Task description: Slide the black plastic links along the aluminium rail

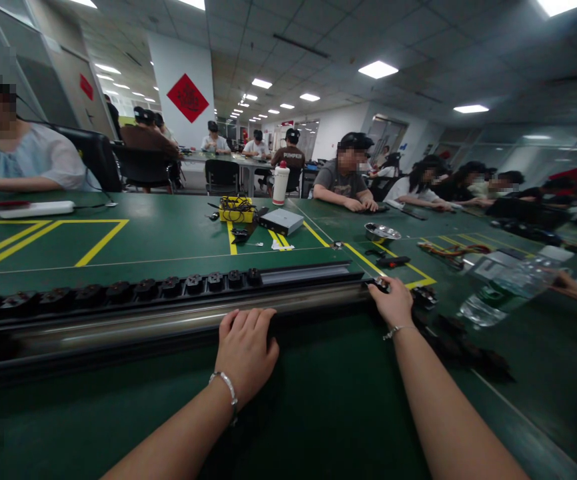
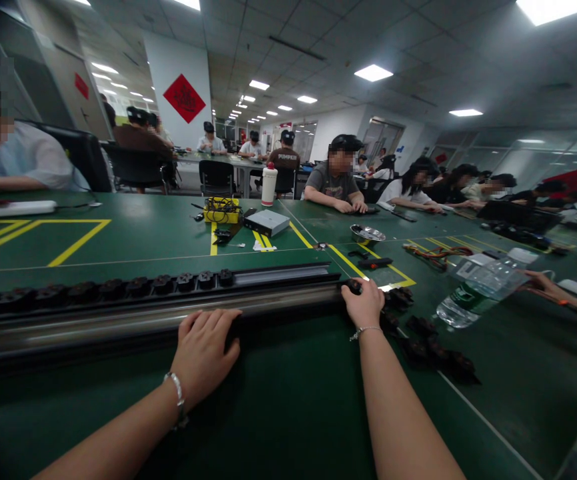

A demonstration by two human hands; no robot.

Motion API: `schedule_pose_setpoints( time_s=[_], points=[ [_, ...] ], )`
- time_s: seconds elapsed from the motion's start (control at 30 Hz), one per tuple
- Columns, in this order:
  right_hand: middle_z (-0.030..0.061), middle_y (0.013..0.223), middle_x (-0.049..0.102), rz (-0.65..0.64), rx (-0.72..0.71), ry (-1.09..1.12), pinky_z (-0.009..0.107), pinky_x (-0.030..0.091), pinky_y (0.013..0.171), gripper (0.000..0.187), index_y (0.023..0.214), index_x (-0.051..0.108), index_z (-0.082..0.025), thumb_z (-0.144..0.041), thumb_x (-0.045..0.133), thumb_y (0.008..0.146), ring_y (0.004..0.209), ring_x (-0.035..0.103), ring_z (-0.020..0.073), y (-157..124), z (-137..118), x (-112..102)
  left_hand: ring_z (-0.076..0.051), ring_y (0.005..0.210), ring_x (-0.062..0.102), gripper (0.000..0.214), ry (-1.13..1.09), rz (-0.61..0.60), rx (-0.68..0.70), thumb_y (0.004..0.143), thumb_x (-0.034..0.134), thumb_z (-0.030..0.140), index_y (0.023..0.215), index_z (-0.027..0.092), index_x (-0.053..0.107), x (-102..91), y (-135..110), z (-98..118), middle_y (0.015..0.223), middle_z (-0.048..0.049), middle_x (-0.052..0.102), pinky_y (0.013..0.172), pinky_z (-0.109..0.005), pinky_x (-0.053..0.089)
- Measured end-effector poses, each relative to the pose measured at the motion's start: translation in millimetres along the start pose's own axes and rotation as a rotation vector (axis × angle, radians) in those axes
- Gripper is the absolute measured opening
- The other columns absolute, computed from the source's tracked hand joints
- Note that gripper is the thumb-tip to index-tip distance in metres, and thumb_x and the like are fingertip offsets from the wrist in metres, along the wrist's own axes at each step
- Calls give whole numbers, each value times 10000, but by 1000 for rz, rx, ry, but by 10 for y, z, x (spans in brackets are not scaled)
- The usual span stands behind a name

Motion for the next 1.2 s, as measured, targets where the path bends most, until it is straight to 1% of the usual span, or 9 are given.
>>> schedule_pose_setpoints(
  time_s=[0.13,0.23,0.73,1.0,1.2],
  points=[
    [55,911,561,-5,-5,-3,370,350,879,350,875,591,-185,-432,524,635,902,505,216,14,27,14,-184,1003,504,362,-1,-7,4,747,471,229,1104,268,510,6,1,1,1024,-6,613,1002,-404,214],
    [57,919,571,-5,3,17,362,370,849,367,894,591,-185,-435,528,633,889,515,214,16,42,12,-185,1003,502,358,1,-5,8,750,469,231,1104,263,509,4,5,0,1025,-8,611,1003,-407,211],
    [64,944,600,7,71,113,358,393,824,381,927,597,-198,-424,561,622,891,533,219,21,167,18,-187,1000,505,365,-10,-6,-5,742,470,225,1102,266,509,4,4,3,1022,-12,613,1002,-413,213],
    [77,970,600,-17,134,97,391,390,830,415,962,601,-199,-435,569,622,922,528,245,18,209,28,-187,999,505,363,-8,1,5,744,467,226,1103,260,508,-2,1,4,1021,-10,614,999,-409,216],
    [79,956,606,-15,143,99,383,402,808,424,973,604,-196,-429,574,621,898,536,243,24,228,34,-191,1000,504,363,-5,-2,-4,738,473,223,1096,264,516,1,1,-1,1020,-18,616,997,-414,220]
  ],
)
Point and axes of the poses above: each hand's wrist, its own y-axis towards the middle knuckle, its own x-axis out of the palm, z = x × y, the point moved 9 cm from there along y, towards the middle knuckle
